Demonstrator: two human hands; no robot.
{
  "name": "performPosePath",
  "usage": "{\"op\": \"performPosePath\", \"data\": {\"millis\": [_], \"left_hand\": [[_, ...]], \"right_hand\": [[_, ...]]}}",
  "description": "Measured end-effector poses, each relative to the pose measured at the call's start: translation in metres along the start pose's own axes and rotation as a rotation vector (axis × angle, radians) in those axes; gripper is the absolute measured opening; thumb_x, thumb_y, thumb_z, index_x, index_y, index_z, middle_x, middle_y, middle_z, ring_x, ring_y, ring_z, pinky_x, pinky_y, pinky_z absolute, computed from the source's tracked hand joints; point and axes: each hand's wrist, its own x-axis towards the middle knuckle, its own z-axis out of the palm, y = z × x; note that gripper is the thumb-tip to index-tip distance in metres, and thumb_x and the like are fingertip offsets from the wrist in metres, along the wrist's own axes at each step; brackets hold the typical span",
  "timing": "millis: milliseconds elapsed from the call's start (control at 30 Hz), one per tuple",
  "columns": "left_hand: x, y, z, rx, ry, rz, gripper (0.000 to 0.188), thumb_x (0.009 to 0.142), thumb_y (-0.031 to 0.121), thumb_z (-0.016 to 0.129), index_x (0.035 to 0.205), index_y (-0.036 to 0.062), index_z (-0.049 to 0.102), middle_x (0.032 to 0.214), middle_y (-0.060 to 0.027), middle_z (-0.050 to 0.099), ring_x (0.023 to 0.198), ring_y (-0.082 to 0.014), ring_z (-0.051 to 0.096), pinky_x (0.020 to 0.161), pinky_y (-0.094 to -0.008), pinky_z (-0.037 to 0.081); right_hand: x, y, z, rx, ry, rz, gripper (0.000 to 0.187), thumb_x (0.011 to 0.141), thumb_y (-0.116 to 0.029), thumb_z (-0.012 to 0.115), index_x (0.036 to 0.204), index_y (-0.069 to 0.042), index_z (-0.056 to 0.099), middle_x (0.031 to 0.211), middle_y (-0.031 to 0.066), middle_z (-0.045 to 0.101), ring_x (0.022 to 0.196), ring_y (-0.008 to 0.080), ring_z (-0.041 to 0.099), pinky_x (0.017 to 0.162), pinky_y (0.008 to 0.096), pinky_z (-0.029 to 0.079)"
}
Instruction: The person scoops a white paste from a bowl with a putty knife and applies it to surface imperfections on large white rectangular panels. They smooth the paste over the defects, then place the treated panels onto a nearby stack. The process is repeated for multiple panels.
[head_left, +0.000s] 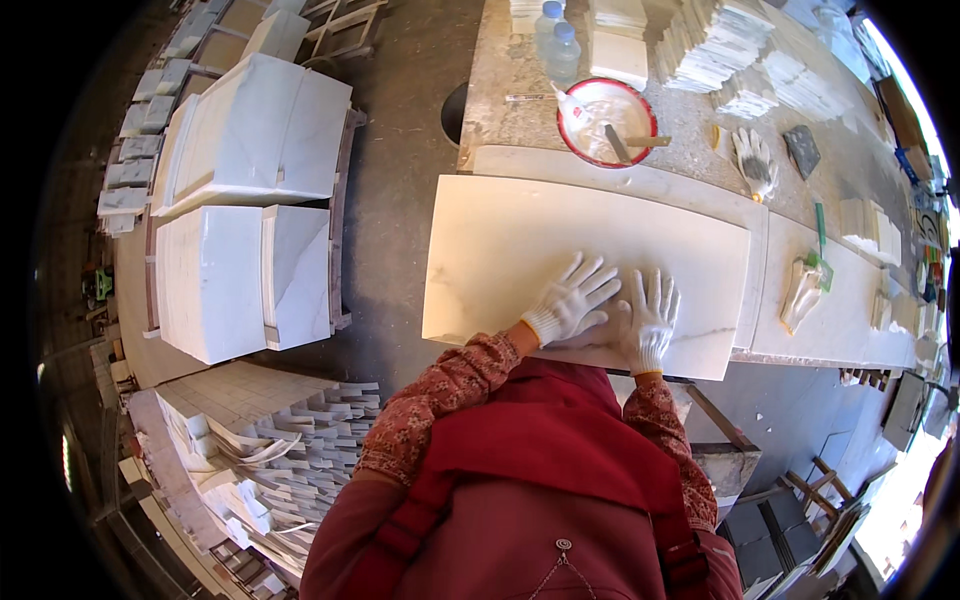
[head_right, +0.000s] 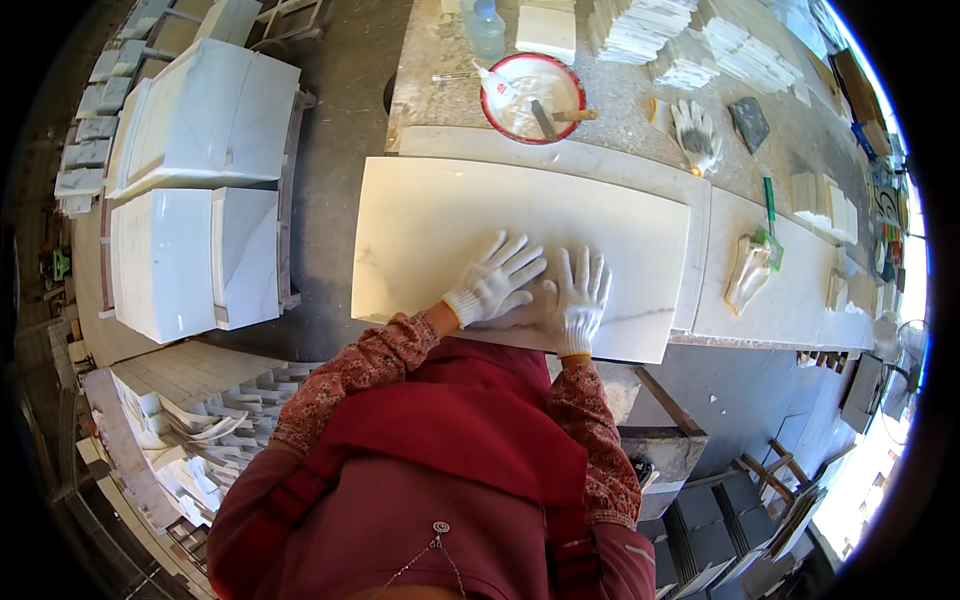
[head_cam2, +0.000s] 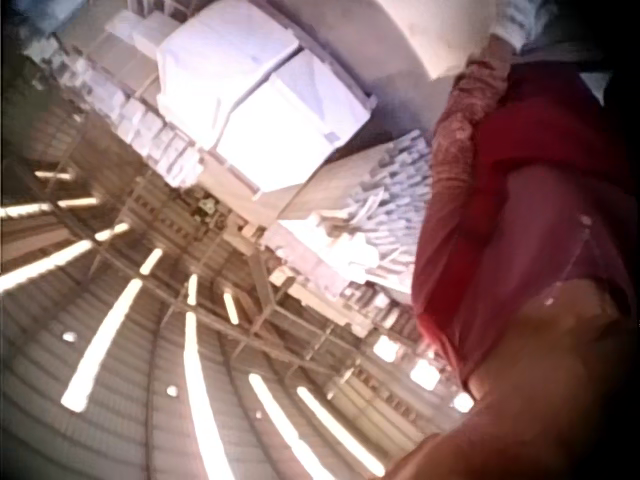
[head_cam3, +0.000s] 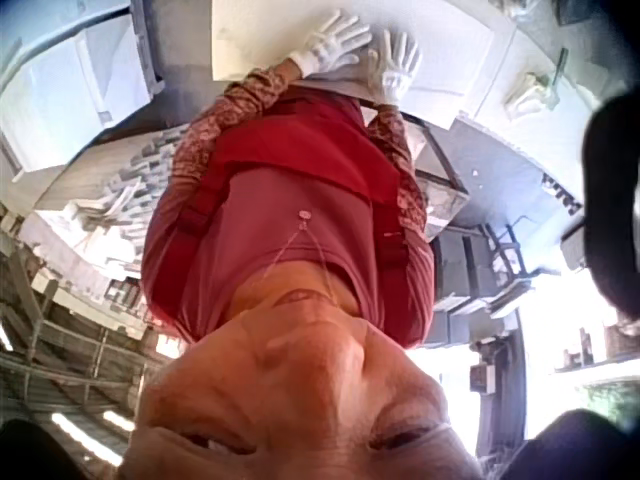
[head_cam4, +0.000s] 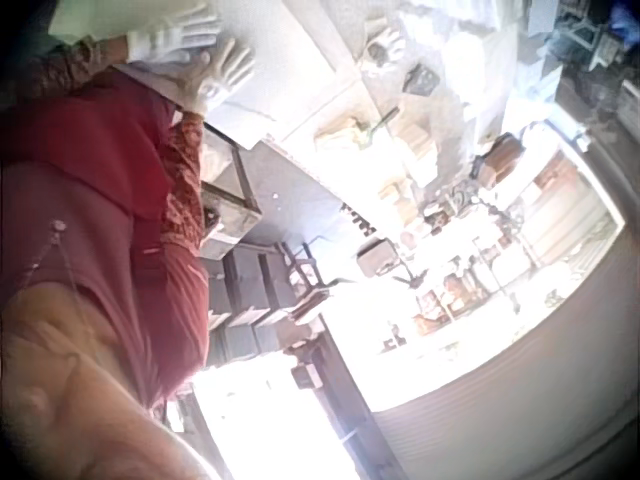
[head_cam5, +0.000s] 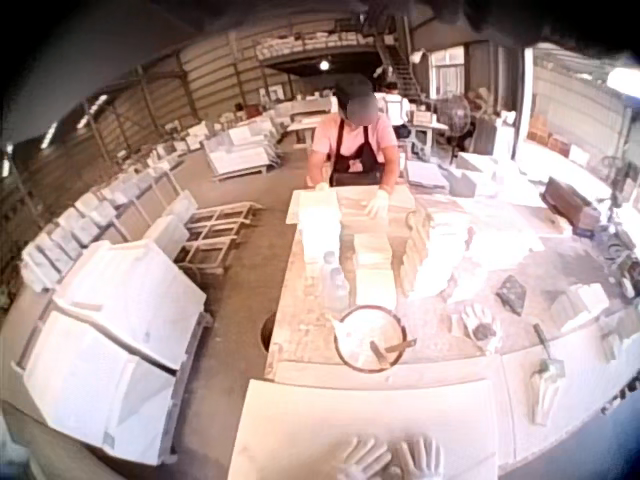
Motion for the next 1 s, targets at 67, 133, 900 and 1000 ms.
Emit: {"op": "performPosePath", "data": {"millis": [67, 133, 900, 1000], "left_hand": [[0.026, -0.029, -0.015, 0.100, 0.074, -0.060, 0.062, 0.095, 0.049, 0.056, 0.145, 0.0131, 0.050, 0.154, -0.0118, 0.043, 0.145, -0.0365, 0.033, 0.122, -0.0546, 0.020], [0.034, -0.072, -0.032, 0.131, 0.183, -0.160, 0.061, 0.096, 0.048, 0.054, 0.145, 0.0116, 0.049, 0.154, -0.0129, 0.043, 0.145, -0.0376, 0.033, 0.121, -0.0549, 0.020], [0.090, -0.209, -0.113, -0.547, 0.515, -0.602, 0.082, 0.092, 0.043, 0.065, 0.156, 0.0058, 0.029, 0.152, -0.0237, 0.041, 0.142, -0.0335, 0.039, 0.114, -0.0404, 0.033], [0.126, -0.200, -0.101, -0.602, 0.420, -0.613, 0.081, 0.089, 0.046, 0.067, 0.151, 0.0053, 0.035, 0.145, -0.0242, 0.048, 0.135, -0.0345, 0.047, 0.109, -0.0422, 0.039]], "right_hand": [[0.001, -0.003, 0.001, -0.001, -0.010, -0.003, 0.053, 0.094, -0.028, 0.058, 0.145, -0.015, 0.052, 0.153, 0.0184, 0.043, 0.144, 0.0408, 0.033, 0.120, 0.0537, 0.022], [0.000, -0.001, 0.001, -0.018, -0.011, -0.002, 0.053, 0.094, -0.027, 0.058, 0.145, -0.013, 0.053, 0.153, 0.0188, 0.043, 0.144, 0.0412, 0.033, 0.120, 0.0534, 0.023], [0.250, -0.065, 0.000, -0.100, 0.268, 0.353, 0.034, 0.077, -0.037, 0.069, 0.101, -0.014, 0.077, 0.094, 0.0175, 0.069, 0.089, 0.0368, 0.067, 0.075, 0.0481, 0.053], [0.261, -0.071, 0.008, -0.220, 0.151, 0.463, 0.029, 0.071, -0.031, 0.069, 0.092, -0.014, 0.078, 0.097, 0.0166, 0.069, 0.090, 0.0367, 0.067, 0.074, 0.0471, 0.054]]}}
